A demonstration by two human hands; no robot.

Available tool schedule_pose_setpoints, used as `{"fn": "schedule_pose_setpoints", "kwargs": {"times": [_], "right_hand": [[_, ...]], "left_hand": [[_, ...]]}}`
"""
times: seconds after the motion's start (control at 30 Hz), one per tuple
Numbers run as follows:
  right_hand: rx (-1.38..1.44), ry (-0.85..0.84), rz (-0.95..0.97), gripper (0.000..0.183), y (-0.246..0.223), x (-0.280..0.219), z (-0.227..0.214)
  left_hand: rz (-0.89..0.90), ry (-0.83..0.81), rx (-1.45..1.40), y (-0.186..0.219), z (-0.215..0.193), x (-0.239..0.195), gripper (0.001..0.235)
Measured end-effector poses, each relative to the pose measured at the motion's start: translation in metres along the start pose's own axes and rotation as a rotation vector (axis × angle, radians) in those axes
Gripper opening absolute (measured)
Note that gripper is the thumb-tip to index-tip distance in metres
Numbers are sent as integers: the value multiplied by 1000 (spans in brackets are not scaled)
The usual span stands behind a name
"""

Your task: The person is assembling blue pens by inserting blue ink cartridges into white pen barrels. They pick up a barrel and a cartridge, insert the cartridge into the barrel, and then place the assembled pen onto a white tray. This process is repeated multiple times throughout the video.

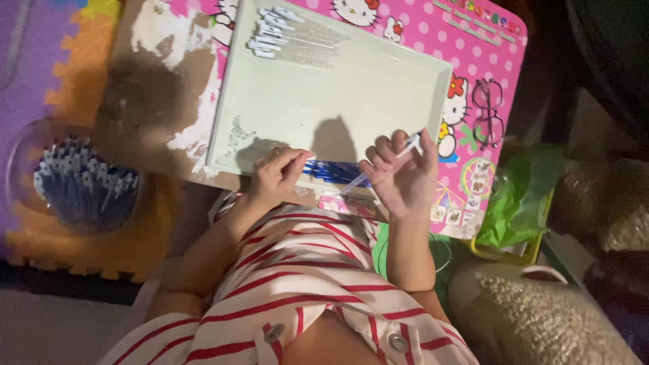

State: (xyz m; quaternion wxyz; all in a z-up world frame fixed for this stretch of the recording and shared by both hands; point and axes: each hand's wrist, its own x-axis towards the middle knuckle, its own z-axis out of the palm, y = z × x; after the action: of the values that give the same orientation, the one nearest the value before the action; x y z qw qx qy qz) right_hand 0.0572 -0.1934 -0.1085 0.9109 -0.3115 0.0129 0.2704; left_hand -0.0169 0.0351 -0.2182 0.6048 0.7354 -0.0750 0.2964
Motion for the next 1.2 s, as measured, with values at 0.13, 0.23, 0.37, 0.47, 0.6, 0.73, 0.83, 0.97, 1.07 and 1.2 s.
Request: {"fn": "schedule_pose_setpoints", "kwargs": {"times": [0.13,0.23,0.37,0.47,0.6,0.73,0.83,0.97,1.07,1.2], "right_hand": [[-191,60,-130,47,13,-9,1],[-378,-29,-203,59,15,-17,22],[-382,-77,-259,74,17,-21,30],[-399,-81,-285,75,20,-22,27],[-382,-69,-298,85,20,-25,39],[-396,-49,-318,74,22,-20,19],[-184,-44,-254,44,27,-15,0],[-226,-36,-285,31,39,-18,1],[-287,-39,-324,27,44,-22,0],[-410,-62,-417,25,54,-30,-24]], "left_hand": [[-16,-16,2,-2,1,-3,12],[-44,-18,-2,12,-3,6,13],[-39,3,12,8,-1,4,13],[-29,13,41,5,0,2,12],[-63,-16,46,7,-2,2,13],[-80,0,18,3,3,-1,15],[-209,-112,-257,13,7,-2,28],[-200,-365,-270,64,17,18,22],[-158,-436,-184,85,20,30,17],[-116,-591,-77,84,21,29,12]]}}
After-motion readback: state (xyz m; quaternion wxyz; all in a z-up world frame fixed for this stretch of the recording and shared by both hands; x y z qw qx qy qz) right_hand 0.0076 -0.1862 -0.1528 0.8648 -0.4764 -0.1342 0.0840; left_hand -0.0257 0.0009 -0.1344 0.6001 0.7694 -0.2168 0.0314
